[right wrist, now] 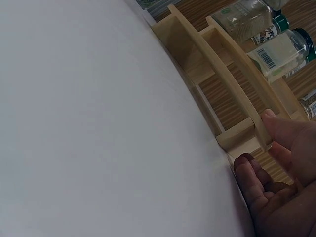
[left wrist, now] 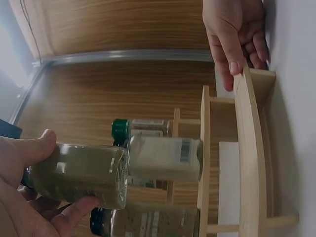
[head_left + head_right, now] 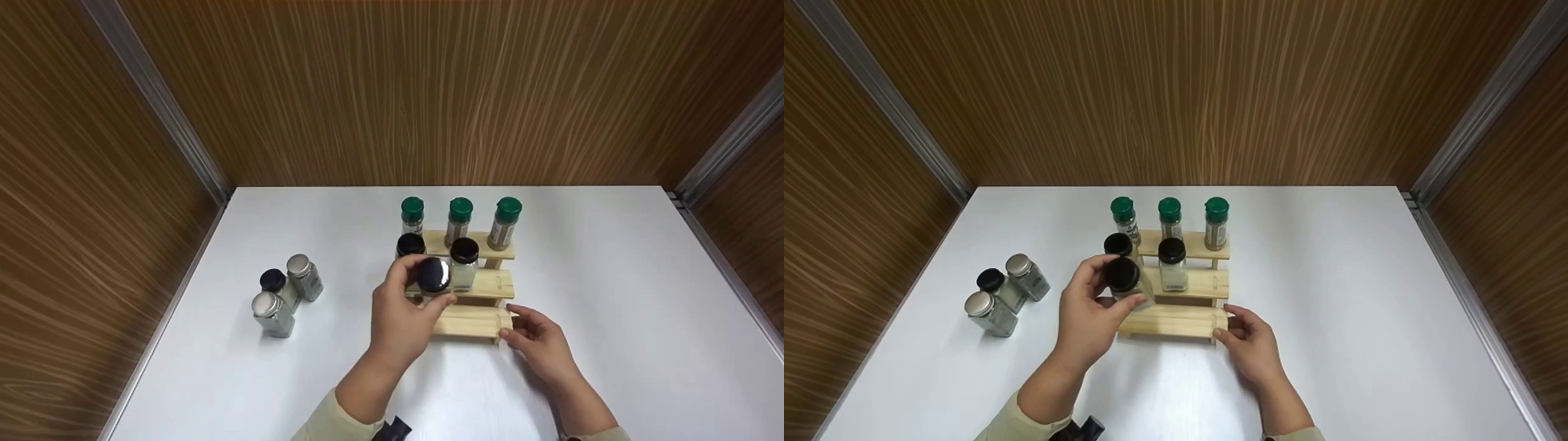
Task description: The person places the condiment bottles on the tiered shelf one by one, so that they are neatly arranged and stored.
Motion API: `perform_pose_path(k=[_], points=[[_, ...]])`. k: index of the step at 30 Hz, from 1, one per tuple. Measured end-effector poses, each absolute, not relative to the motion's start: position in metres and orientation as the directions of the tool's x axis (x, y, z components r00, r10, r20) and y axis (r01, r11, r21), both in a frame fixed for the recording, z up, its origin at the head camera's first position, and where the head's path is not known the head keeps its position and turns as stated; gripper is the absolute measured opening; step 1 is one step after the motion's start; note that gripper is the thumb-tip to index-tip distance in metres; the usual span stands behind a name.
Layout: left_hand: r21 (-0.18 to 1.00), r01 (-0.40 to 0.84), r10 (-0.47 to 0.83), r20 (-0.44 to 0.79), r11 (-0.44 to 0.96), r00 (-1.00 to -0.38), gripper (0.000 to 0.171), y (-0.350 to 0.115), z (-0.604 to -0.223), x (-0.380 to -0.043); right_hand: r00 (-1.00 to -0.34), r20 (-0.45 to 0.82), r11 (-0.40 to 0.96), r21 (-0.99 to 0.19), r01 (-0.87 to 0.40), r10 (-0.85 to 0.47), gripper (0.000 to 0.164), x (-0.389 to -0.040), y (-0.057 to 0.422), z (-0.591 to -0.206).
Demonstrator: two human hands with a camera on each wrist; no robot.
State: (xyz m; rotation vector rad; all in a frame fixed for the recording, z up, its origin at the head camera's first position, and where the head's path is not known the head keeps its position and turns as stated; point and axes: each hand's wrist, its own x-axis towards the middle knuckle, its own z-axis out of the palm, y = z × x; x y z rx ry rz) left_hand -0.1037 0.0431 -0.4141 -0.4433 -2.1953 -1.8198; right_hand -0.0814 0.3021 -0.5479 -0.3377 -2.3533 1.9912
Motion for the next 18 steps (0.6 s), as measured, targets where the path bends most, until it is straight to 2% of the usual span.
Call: perform_pose_path(k=[8, 18], points=[[0.907, 0.399, 0.116, 0.386, 0.133, -0.915, 0.06, 0.071, -0.406, -0.107, -0.975, -0.102, 0.163, -0.977, 0.136, 0.199, 0.052, -0.083, 0.302, -0.549], [0.821, 0.492, 0.169, 0.462, 0.289, -0.871, 0.059, 0.104, -0.41, -0.112, -0.97, -0.125, 0.194, -0.967, 0.167, 0.208, 0.054, -0.082, 0.302, -0.548]])
